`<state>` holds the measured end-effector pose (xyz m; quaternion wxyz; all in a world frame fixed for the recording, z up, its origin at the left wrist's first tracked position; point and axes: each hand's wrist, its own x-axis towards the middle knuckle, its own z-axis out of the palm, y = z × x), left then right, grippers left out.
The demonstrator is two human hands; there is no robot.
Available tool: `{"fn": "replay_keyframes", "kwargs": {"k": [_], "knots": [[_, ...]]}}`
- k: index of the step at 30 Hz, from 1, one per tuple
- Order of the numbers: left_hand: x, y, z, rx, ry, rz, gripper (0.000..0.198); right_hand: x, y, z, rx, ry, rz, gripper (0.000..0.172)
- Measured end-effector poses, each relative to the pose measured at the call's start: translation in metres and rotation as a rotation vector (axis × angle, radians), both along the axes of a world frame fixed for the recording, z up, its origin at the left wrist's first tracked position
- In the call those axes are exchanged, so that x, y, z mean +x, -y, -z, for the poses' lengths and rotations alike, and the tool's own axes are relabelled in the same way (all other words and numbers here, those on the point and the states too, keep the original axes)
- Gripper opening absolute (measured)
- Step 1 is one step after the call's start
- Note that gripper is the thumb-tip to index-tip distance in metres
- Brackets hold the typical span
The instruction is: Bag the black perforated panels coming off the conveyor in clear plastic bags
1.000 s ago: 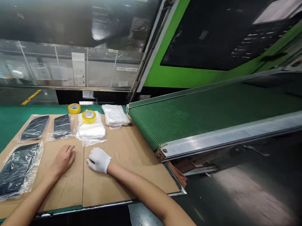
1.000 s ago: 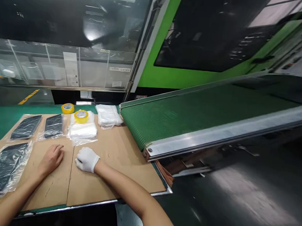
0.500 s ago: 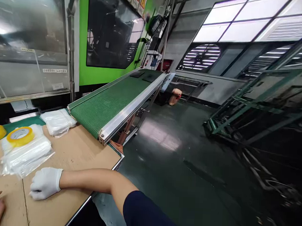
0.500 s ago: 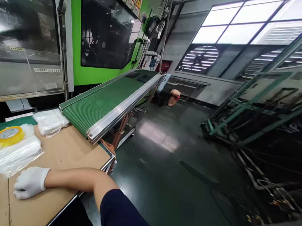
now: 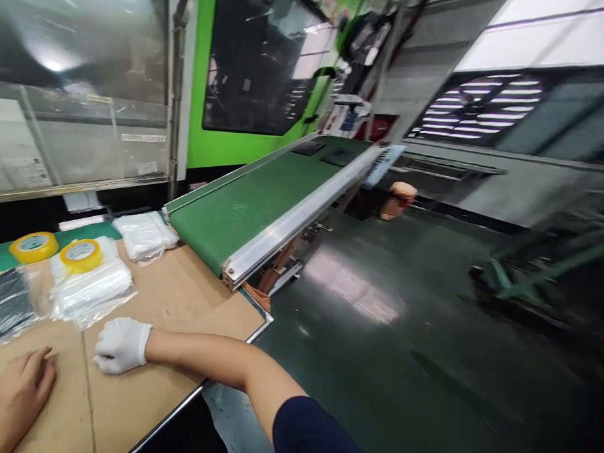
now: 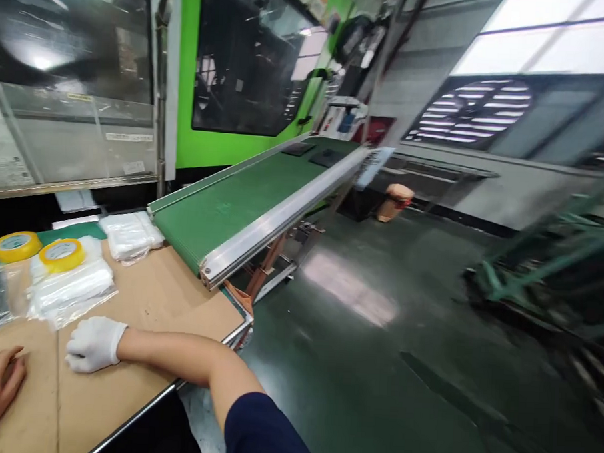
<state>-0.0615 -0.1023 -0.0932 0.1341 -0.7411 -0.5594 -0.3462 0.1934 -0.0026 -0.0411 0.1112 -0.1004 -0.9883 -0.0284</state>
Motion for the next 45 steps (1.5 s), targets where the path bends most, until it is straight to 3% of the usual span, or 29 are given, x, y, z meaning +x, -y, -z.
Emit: {"fn": "replay_keyframes", "kwargs": {"k": [3,6,16,24,45], "knots": [[0.022,0.006,-0.029,0.053,-0.083,-0.056,0.014,0.002,0.000,-0.004,-0.002,-0.002,0.012,0.033],[0.030,0.007,-0.038,0.028,-0.103,-0.108,0.016,0.004,-0.002,-0.006,0.004,-0.016,0.015,0.032],[0.032,0.011,-0.030,-0.066,-0.005,-0.179,0.021,0.002,-0.003,-0.004,0.023,-0.001,0.023,0.029],[0.031,0.012,-0.034,-0.082,-0.019,-0.161,0.020,0.003,-0.004,-0.002,0.023,-0.005,0.000,0.030],[0.027,0.010,-0.025,-0.080,-0.010,-0.155,0.017,0.004,-0.002,-0.003,0.016,-0.076,0.028,0.030]]}}
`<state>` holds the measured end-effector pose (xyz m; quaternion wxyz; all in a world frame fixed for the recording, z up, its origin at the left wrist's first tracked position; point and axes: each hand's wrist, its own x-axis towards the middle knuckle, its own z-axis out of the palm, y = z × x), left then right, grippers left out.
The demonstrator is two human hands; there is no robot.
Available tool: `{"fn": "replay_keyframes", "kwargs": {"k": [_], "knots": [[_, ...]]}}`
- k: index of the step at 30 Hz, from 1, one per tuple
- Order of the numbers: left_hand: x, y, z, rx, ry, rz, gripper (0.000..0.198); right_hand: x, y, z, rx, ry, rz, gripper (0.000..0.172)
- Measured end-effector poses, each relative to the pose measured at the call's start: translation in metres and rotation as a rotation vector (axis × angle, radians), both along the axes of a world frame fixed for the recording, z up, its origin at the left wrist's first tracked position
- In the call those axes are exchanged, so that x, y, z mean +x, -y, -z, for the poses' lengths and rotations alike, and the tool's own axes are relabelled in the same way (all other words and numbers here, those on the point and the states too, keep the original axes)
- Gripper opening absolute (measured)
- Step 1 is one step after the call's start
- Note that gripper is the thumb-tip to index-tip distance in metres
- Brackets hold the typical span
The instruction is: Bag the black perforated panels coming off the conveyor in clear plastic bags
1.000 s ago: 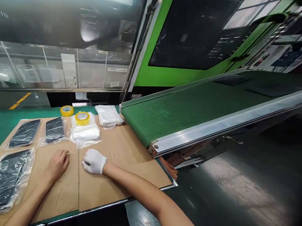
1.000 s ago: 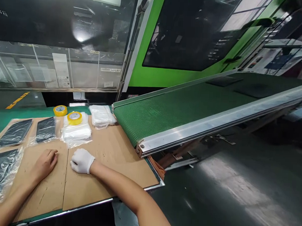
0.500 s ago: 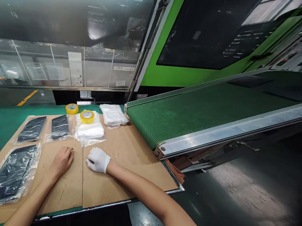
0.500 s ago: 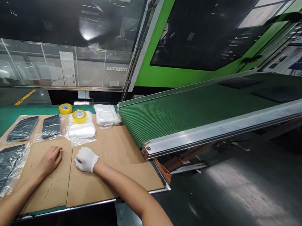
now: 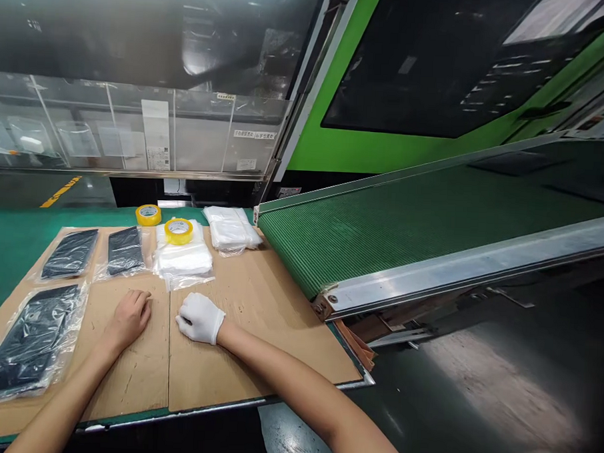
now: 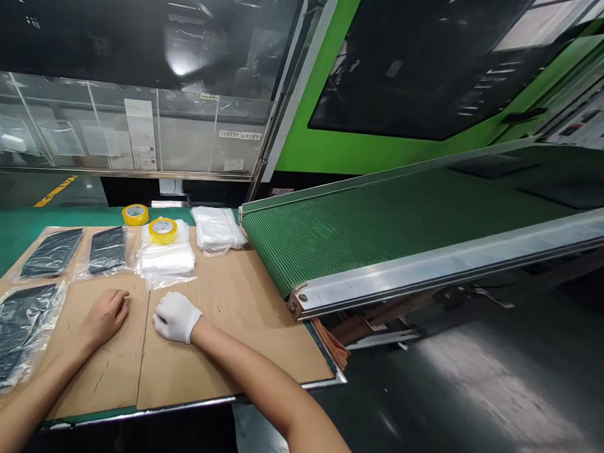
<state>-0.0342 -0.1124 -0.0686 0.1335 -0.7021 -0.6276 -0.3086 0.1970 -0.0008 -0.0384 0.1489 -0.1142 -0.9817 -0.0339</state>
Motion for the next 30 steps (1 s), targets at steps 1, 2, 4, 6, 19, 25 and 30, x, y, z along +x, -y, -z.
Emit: {"fn": "replay_keyframes", "kwargs": {"k": [1,2,4,6,19,25,30], "knots": [[0.001,0.001,-0.002,-0.004,0.002,-0.004,0.016,0.001,0.001,0.000,0.001,-0.018,-0.009,0.031],[0.003,0.003,-0.006,-0.009,0.004,-0.010,0.016,0.001,0.002,0.001,0.002,-0.041,-0.024,0.032],[0.008,0.005,-0.012,-0.041,0.018,-0.020,0.016,0.002,0.001,0.004,-0.004,-0.102,-0.060,0.033],[0.011,0.005,-0.017,-0.085,0.019,-0.041,0.016,0.000,-0.003,0.010,-0.027,-0.210,-0.085,0.036],[0.011,0.004,-0.018,-0.116,-0.027,-0.121,0.014,-0.002,-0.011,0.017,-0.046,-0.311,-0.157,0.034],[0.009,0.005,-0.019,-0.179,-0.050,-0.144,0.009,-0.005,-0.013,0.015,-0.057,-0.295,-0.214,0.038],[0.007,0.006,-0.020,-0.215,-0.064,-0.158,0.011,-0.008,-0.013,0.014,-0.060,-0.292,-0.246,0.037]]}}
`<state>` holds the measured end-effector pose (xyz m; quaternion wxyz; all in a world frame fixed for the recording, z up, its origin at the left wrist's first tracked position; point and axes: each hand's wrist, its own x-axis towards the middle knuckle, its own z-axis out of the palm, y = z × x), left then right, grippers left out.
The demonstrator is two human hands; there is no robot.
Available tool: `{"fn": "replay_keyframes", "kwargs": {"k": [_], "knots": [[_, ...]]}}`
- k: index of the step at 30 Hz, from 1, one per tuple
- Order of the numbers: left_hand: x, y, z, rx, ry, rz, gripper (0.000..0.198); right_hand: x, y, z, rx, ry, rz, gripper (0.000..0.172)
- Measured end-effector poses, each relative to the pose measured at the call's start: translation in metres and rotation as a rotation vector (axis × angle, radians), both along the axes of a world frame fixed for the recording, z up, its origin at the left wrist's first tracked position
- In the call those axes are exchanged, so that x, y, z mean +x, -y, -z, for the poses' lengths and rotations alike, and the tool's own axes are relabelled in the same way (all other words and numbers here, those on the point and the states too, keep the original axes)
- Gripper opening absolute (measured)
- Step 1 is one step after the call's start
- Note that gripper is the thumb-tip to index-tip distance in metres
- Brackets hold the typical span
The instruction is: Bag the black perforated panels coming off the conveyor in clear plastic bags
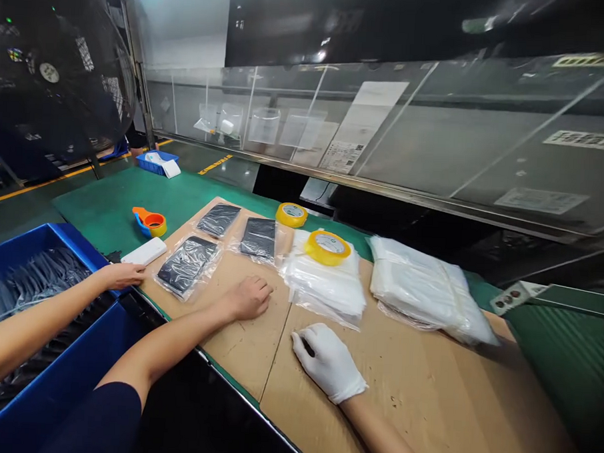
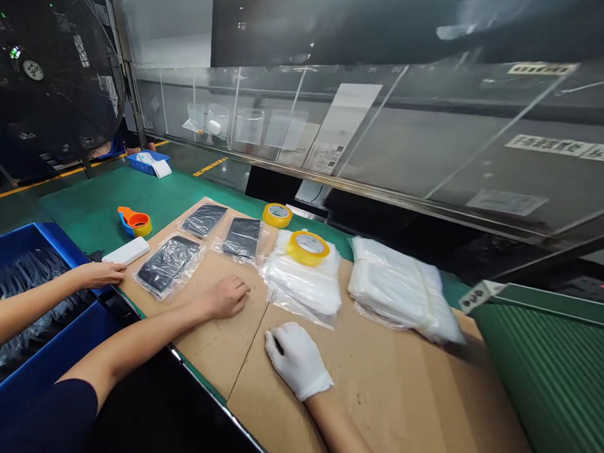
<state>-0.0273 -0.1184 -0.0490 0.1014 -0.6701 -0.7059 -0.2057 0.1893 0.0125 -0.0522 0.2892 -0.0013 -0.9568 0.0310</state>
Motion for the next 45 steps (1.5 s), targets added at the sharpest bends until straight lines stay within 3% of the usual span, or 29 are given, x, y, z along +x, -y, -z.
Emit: {"fn": "replay_keyframes", "kwargs": {"k": [21,45], "knots": [[-0.0003,0.0012,-0.0002,-0.029,-0.008,0.007,0.016,0.0010,-0.0022,0.0053,-0.076,0.047,0.025,0.038],[-0.0011,-0.0011,0.0038,-0.018,0.015,0.013,0.013,0.0013,0.0021,-0.0001,-0.056,0.036,0.016,0.037]]}}
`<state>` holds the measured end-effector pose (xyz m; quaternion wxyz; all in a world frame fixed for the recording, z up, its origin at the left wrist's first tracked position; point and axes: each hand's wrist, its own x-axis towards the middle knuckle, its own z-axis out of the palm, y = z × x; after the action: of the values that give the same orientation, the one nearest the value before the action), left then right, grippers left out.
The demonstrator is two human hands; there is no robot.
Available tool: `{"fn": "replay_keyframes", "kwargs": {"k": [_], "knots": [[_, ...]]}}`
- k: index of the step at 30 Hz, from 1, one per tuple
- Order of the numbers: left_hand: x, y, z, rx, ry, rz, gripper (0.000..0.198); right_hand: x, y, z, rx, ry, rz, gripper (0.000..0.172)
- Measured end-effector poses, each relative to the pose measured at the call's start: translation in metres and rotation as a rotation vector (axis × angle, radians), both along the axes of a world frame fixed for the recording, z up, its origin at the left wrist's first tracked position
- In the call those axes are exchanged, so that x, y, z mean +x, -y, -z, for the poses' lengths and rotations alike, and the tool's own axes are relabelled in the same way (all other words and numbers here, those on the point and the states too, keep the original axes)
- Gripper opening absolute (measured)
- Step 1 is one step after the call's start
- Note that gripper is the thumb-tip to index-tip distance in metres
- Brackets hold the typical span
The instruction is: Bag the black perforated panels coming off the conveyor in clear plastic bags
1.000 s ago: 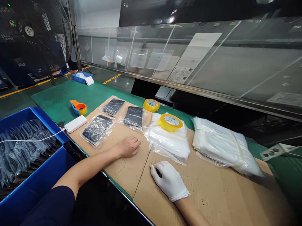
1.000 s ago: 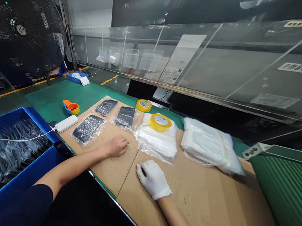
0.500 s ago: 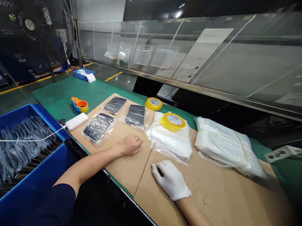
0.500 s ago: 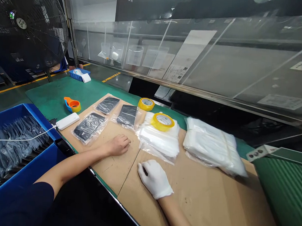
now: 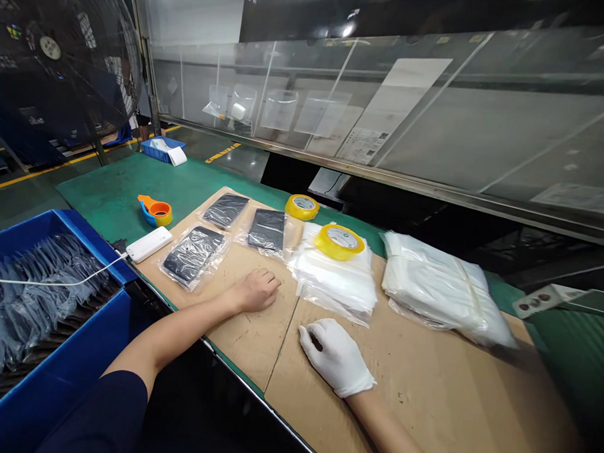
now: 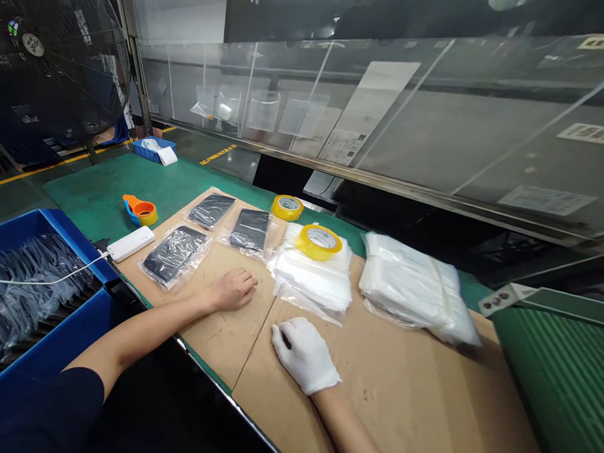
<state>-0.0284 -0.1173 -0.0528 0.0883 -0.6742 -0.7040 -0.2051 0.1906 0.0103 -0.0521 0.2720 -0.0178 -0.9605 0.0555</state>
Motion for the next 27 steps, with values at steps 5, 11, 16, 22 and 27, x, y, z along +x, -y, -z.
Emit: {"fn": "replay_keyframes", "kwargs": {"k": [5,11,16,22,27], "knots": [[-0.0002,-0.0010,0.0012,0.002,-0.010,-0.006,0.015,-0.0003,0.0004,-0.0009,0.009,-0.009,-0.004,0.037],[0.0006,0.0001,-0.0007,0.005,-0.016,-0.008,0.013,0.0001,0.0010,-0.0021,0.011,0.008,0.006,0.038],[0.0015,0.0010,-0.0033,0.007,-0.010,-0.001,0.013,0.0005,-0.0001,-0.0015,0.009,0.014,0.006,0.039],[0.0030,0.0028,-0.0077,0.016,-0.003,0.002,0.013,0.0009,-0.0010,0.0003,0.029,0.030,0.028,0.041],[0.0038,0.0019,-0.0072,0.022,-0.010,-0.006,0.012,0.0012,-0.0017,0.0015,0.049,0.004,0.026,0.040]]}}
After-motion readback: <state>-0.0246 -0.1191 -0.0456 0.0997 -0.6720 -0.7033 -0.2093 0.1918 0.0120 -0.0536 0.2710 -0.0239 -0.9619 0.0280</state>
